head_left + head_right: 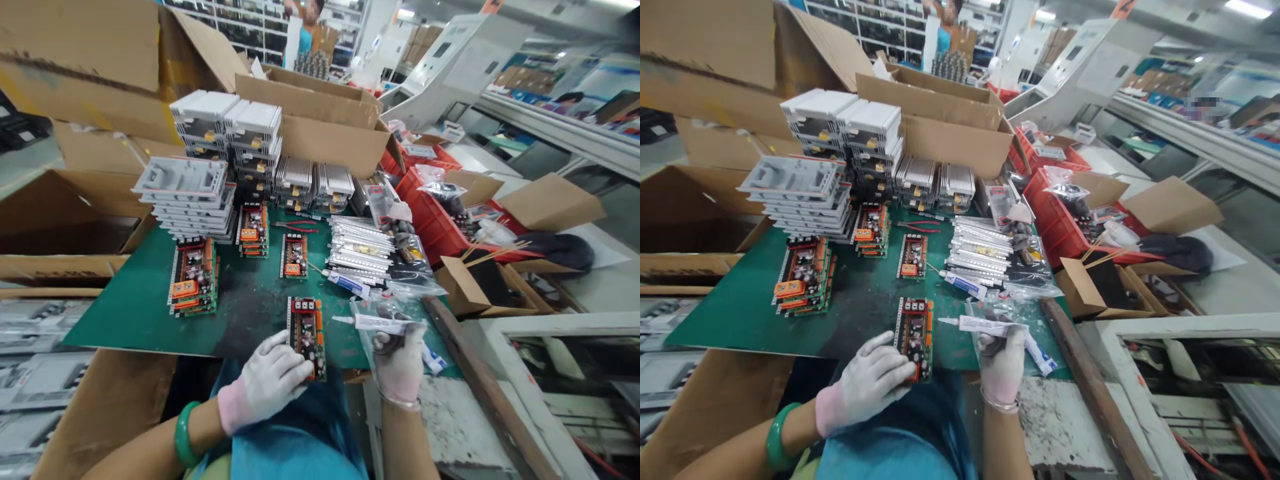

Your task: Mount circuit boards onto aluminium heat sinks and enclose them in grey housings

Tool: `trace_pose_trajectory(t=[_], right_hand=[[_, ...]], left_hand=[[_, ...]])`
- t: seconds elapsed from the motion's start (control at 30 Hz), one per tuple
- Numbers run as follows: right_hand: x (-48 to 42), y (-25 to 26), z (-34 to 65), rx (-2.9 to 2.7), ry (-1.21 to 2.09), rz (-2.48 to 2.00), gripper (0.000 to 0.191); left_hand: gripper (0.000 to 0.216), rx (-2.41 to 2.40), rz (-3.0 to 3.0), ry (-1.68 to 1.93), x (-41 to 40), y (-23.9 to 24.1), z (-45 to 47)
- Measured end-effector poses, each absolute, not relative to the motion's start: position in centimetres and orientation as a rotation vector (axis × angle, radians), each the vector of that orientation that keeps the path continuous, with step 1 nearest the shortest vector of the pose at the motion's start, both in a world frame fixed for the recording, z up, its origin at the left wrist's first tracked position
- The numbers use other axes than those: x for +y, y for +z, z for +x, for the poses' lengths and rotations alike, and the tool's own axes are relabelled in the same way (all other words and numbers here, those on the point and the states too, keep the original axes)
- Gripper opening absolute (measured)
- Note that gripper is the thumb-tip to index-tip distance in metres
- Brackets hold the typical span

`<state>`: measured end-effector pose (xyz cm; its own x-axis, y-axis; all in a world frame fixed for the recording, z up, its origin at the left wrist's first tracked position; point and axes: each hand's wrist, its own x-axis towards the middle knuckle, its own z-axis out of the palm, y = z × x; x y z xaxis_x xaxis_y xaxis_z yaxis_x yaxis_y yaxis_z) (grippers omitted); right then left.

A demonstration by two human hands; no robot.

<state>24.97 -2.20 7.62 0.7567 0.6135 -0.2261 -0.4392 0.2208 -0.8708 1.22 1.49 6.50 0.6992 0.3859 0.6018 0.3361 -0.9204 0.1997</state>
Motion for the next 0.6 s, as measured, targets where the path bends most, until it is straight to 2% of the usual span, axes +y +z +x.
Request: trace_pose_trajectory(t=[0.17,0.33,0.6], right_hand=[[-1.1,8.3,23.5,-0.196,0.753,-1.154,0.050],[-0.5,8.5,21.9,-0.415,0.668,-1.268,0.053],[-0.3,9.0,20.6,-0.607,0.608,-1.334,0.042]], left_hand=[[0.027,0.553,2.810,1.011,0.8,3.8,0.8],[0.074,0.765,2.783,0.954,1.2,3.5,0.7],[0.064,0.887,2.784,0.882,0.7,2.1,1.5]])
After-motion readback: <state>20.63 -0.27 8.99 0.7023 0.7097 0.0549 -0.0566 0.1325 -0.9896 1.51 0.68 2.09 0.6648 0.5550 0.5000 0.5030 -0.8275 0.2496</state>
